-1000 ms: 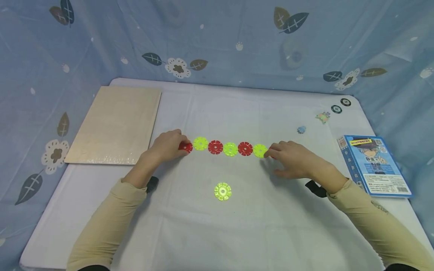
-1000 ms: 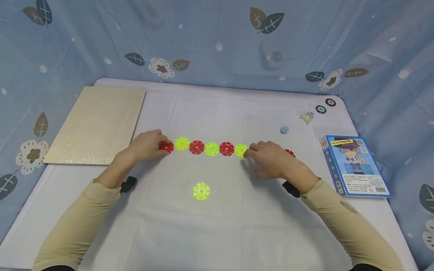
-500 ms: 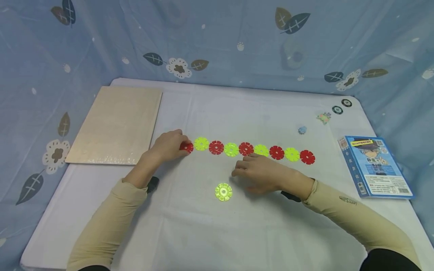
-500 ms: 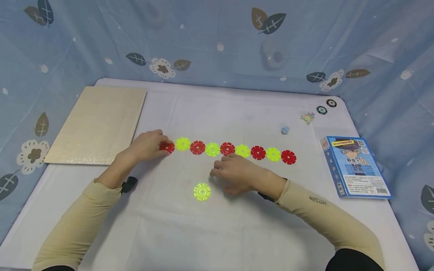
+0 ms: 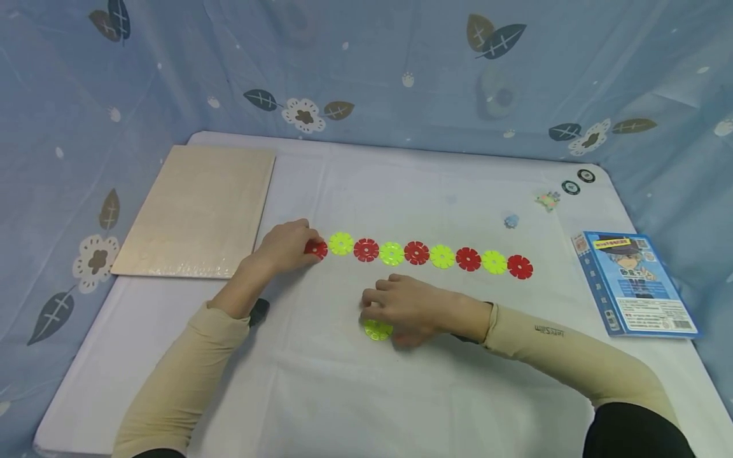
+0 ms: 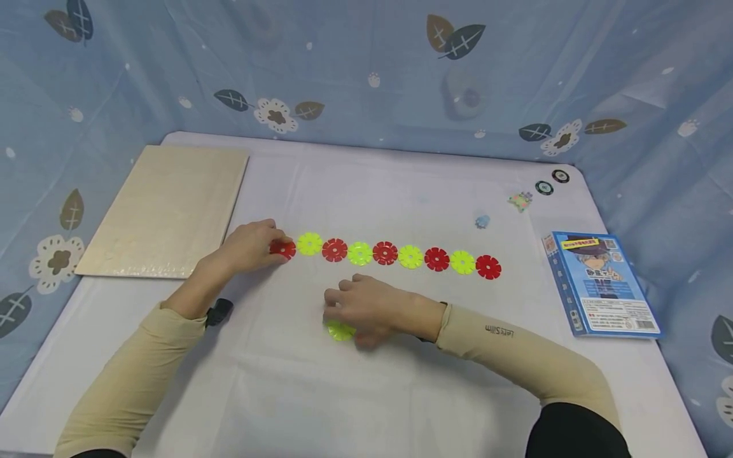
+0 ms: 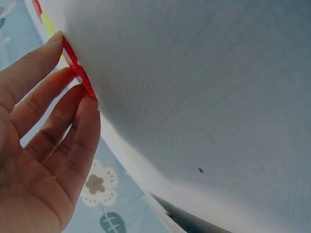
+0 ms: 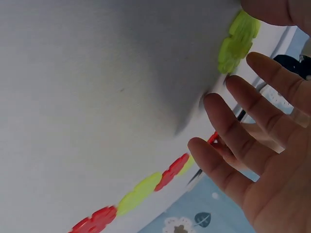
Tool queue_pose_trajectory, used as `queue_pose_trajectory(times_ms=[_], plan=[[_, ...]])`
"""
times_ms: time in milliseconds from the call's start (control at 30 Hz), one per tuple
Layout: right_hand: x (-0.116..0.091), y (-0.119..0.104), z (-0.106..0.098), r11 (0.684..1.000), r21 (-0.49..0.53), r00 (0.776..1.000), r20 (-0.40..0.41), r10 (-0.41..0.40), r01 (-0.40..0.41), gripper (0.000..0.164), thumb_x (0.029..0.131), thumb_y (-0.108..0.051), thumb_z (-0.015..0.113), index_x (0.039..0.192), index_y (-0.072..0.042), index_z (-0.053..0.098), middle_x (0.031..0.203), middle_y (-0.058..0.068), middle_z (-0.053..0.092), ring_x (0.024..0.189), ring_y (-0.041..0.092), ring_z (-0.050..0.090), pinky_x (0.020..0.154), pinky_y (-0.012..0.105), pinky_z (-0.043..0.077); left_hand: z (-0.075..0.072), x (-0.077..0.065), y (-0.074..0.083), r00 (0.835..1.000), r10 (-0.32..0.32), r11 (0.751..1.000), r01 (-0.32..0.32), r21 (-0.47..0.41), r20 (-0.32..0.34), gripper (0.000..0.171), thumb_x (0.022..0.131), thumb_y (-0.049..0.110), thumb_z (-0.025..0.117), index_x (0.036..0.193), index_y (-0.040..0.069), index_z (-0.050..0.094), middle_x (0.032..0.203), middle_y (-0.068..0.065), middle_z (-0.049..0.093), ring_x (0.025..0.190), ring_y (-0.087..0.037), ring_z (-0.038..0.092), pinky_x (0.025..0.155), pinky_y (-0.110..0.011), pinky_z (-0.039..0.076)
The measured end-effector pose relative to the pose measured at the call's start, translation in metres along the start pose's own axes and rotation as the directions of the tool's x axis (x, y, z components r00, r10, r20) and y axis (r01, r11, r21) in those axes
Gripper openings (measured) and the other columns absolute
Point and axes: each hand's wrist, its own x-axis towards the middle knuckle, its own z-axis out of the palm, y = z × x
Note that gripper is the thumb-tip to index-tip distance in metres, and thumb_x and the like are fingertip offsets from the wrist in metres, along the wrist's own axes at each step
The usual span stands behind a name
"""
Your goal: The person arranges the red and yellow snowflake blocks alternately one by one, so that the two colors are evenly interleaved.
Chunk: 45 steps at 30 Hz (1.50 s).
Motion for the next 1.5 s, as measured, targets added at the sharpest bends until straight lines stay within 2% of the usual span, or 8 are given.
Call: queue_pose_trajectory(times_ms=[400, 533, 667, 867, 1000, 1167, 1267, 1500], plan=[[0.011, -0.009, -0.006, 0.998, 0.042, 0.993, 0.112, 0.035, -0.040, 0.063, 0.069, -0.039, 0.084, 0.123, -0.023, 0.054, 0.118, -0.003, 0.056, 0.094, 0.012, 0.058, 0.087, 0.027, 0.051, -0.002, 0.000, 0.002, 1.000, -0.006, 1.000, 0.006, 0.002, 0.003, 0.038, 0.083, 0.021, 0.075, 0.118, 0.008, 0.069, 0.096, -0.010, 0.062, 0.082, -0.022, 0.055, 0.073, -0.035, 0.047], [0.012, -0.010, -0.003, 0.999, 0.032, 0.994, 0.104, 0.041, -0.044, 0.066, 0.068, -0.039, 0.083, 0.123, -0.023, 0.051, 0.117, -0.003, 0.056, 0.095, 0.012, 0.059, 0.086, 0.029, 0.052, -0.001, 0.000, 0.002, 1.000, -0.019, 1.000, 0.018, 0.002, 0.013, 0.038, 0.083, 0.022, 0.075, 0.118, 0.008, 0.069, 0.097, -0.009, 0.062, 0.084, -0.022, 0.056, 0.075, -0.035, 0.048], [0.011, -0.011, 0.000, 0.999, 0.013, 0.995, 0.088, 0.041, -0.042, 0.062, 0.070, -0.037, 0.081, 0.122, -0.025, 0.050, 0.114, -0.004, 0.056, 0.094, 0.012, 0.057, 0.084, 0.029, 0.051, 0.000, -0.001, 0.002, 1.000, -0.013, 1.000, 0.013, 0.007, 0.013, 0.039, 0.082, 0.021, 0.076, 0.118, 0.008, 0.069, 0.097, -0.009, 0.062, 0.084, -0.022, 0.056, 0.076, -0.036, 0.048], [0.010, -0.011, 0.001, 1.000, -0.019, 0.998, 0.066, 0.023, -0.022, 0.061, 0.070, -0.043, 0.080, 0.122, -0.027, 0.053, 0.120, -0.004, 0.052, 0.102, 0.013, 0.053, 0.084, 0.030, 0.051, 0.002, -0.002, 0.000, 1.000, -0.003, 1.000, 0.003, 0.006, -0.012, 0.037, 0.081, 0.020, 0.076, 0.116, 0.008, 0.070, 0.093, -0.008, 0.060, 0.080, -0.021, 0.054, 0.071, -0.033, 0.045], [0.011, -0.014, -0.001, 1.000, 0.001, 0.998, 0.069, -0.001, 0.001, 0.065, 0.069, -0.048, 0.079, 0.124, -0.027, 0.053, 0.123, -0.004, 0.052, 0.105, 0.013, 0.054, 0.086, 0.029, 0.051, 0.002, -0.002, -0.001, 1.000, -0.002, 1.000, 0.002, -0.004, 0.004, 0.038, 0.082, 0.021, 0.076, 0.118, 0.008, 0.069, 0.095, -0.009, 0.061, 0.082, -0.022, 0.054, 0.073, -0.035, 0.046], [0.015, -0.016, 0.000, 0.999, 0.038, 0.997, 0.074, -0.014, 0.011, 0.063, 0.071, -0.047, 0.079, 0.124, -0.024, 0.052, 0.119, -0.004, 0.054, 0.095, 0.010, 0.056, 0.083, 0.024, 0.051, 0.002, -0.001, -0.001, 1.000, -0.003, 1.000, 0.003, -0.007, 0.008, 0.039, 0.082, 0.021, 0.076, 0.118, 0.009, 0.069, 0.097, -0.009, 0.061, 0.083, -0.022, 0.055, 0.074, -0.036, 0.047], [0.017, -0.017, 0.001, 0.999, 0.050, 0.996, 0.088, -0.007, 0.002, 0.062, 0.071, -0.044, 0.080, 0.123, -0.023, 0.052, 0.118, -0.004, 0.055, 0.091, 0.009, 0.057, 0.082, 0.022, 0.052, 0.000, -0.001, 0.000, 1.000, -0.010, 1.000, 0.010, -0.006, 0.011, 0.039, 0.082, 0.022, 0.076, 0.118, 0.009, 0.069, 0.097, -0.009, 0.061, 0.084, -0.022, 0.055, 0.074, -0.035, 0.047], [0.009, -0.016, -0.003, 0.997, 0.067, 0.992, 0.118, 0.036, -0.044, 0.062, 0.071, -0.041, 0.081, 0.124, -0.023, 0.054, 0.119, -0.003, 0.056, 0.098, 0.011, 0.057, 0.086, 0.025, 0.052, 0.000, -0.001, 0.000, 1.000, -0.003, 1.000, 0.003, 0.005, 0.010, 0.039, 0.082, 0.021, 0.076, 0.118, 0.009, 0.069, 0.097, -0.009, 0.061, 0.083, -0.022, 0.055, 0.073, -0.036, 0.047]])
